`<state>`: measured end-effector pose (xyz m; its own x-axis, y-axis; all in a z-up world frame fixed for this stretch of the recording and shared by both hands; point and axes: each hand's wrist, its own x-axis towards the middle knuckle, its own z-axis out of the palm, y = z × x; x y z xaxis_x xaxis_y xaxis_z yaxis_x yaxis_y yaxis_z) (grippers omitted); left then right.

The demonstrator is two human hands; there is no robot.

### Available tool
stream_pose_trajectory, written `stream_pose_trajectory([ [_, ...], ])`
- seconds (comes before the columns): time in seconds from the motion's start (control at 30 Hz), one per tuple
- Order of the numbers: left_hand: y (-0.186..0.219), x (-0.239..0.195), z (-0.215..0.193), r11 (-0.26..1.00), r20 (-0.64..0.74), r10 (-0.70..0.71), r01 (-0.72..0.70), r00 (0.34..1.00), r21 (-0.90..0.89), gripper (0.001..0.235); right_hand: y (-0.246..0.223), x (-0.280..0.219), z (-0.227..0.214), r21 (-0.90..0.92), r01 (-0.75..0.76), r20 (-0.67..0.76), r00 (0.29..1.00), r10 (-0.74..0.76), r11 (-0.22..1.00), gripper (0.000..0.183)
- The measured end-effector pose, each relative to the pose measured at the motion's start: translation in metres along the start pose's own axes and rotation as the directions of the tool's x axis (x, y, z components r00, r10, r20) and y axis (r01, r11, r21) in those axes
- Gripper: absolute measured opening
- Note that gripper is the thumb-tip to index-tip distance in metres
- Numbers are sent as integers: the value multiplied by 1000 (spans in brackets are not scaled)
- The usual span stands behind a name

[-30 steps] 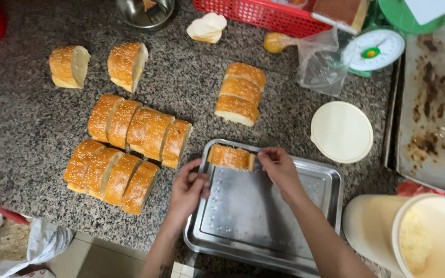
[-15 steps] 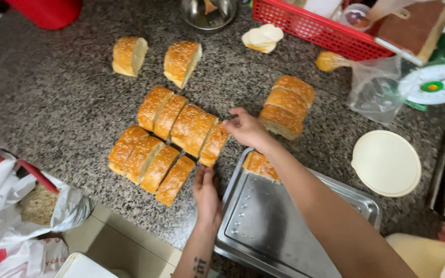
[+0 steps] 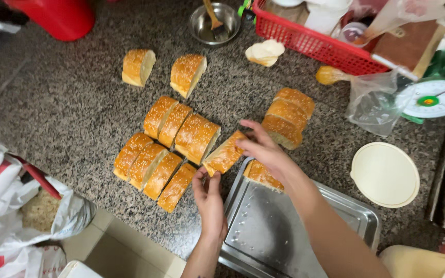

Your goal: The person repeatedly picks up sliced bread rolls, scoops a white creamy substance from a container with their hand, and stuffs it into the bread. They then place the stuffed rolls onto a metal tray. The process is repeated for multiple rolls throughout the clip.

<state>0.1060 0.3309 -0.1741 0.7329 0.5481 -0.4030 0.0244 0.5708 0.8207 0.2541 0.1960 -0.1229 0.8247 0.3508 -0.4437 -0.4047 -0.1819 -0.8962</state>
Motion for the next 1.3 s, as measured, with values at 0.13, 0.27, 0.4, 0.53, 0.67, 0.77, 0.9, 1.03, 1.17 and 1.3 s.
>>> stream_pose_trajectory([
  [0.13, 38, -33, 29, 990, 166, 139, -143, 976, 11, 46, -7, -66, -21, 480, 85, -47, 996, -71, 873, 79],
  [0.27, 71, -67, 58, 949, 388, 282, -315, 877, 21, 69, -2, -140, -41, 615, 148, -27, 986, -166, 774, 90],
  [0.4, 85, -103, 78, 963, 683, 160, -266, 712, 51, 87, 7, -205, -63, 539, 264, -21, 954, -300, 800, 99],
  [0.53, 78, -146, 96, 965, 820, 3, -218, 573, 149, 114, 10, -263, -87, 426, 301, -64, 951, -304, 853, 103],
  [0.67, 60, -185, 121, 964, 845, -58, -191, 532, 186, 121, 22, -323, -121, 325, 355, -145, 935, -325, 877, 100],
  [0.77, 54, -218, 144, 952, 871, -87, -218, 484, 216, 110, 38, -370, -163, 285, 411, -354, 885, -303, 866, 82],
  [0.9, 40, -269, 186, 904, 941, -223, -307, 255, 298, 99, 70, -424, -232, 370, 542, -703, 695, -155, 755, 54],
  [1.03, 20, -327, 235, 725, 964, -260, -672, -65, 150, 91, 105, -484, -290, 383, 678, -864, 503, -15, 627, 37],
  [1.17, -25, -378, 273, 397, 790, -610, -886, -58, 241, 91, 143, -527, -312, 398, 717, -902, 419, 104, 572, 30],
  [1.3, -87, -402, 293, 158, 663, -744, -986, -88, 47, 93, 177, -542, -322, 464, 673, -880, 423, 214, 576, 28],
])
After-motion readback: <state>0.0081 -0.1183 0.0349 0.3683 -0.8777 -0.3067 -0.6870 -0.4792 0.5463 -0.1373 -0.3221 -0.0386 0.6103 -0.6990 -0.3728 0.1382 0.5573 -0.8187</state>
